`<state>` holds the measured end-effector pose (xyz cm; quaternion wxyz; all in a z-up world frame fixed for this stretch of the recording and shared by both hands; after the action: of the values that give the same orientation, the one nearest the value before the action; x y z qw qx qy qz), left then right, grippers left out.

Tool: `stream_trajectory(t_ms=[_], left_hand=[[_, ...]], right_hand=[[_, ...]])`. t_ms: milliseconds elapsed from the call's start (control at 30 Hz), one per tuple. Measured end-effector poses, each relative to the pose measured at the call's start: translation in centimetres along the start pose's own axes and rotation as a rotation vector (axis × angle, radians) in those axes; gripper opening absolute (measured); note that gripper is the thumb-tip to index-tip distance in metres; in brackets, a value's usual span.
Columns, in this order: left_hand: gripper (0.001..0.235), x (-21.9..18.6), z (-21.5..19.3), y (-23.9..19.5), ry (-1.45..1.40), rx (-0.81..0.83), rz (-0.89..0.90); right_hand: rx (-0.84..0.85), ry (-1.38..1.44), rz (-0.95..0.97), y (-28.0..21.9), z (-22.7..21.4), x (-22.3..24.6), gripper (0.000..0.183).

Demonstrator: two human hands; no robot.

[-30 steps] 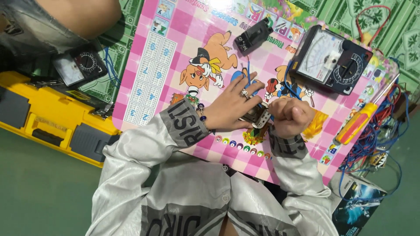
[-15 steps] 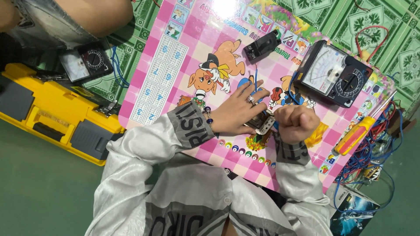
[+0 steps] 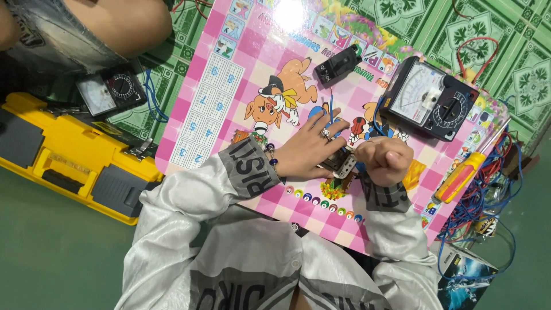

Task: The person uses a screwdriver to tighten screws on a white electrical outlet while holding it with the other hand. The outlet is manipulated and rotated during the process on a pink checkered mat with cartoon graphics.

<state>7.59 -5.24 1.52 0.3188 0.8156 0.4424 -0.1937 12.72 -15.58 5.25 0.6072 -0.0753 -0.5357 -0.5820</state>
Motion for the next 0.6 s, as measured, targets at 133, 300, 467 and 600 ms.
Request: stream_trajectory(t_ms=[133, 300, 467, 600], left_hand=[[0.075, 0.2, 0.1, 0.0, 0.007, -0.007, -0.007], [0.074, 0.1, 0.0, 0.0, 0.0, 0.015, -0.009], [0.075, 0.1, -0.3, 0.1, -0.002, -0.01, 0.008], [0.075, 0.2, -0.1, 0.0, -0.01, -0.026, 0.0]], right_hand=[[0.113, 0.027, -0.161, -0.5, 0.7, 1.0, 0.042], [0.087, 0.056, 0.07, 0.7, 1.8, -0.2, 0.041], [0.203, 0.118, 0.153, 1.3, 3.3, -0.5, 0.04], [0.259, 0.154, 0.205, 1.0, 4.0, -0.8, 0.04]])
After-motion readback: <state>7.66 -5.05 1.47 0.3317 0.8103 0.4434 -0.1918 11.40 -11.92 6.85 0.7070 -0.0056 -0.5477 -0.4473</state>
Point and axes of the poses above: each hand's wrist, its own y-axis towards the middle knuckle, its own z-axis out of the palm, x = y × z, the point moved 10 cm from there along y, towards the middle knuckle, and after that the axes turned 11 degrees about -x, right-handed, at the moved point
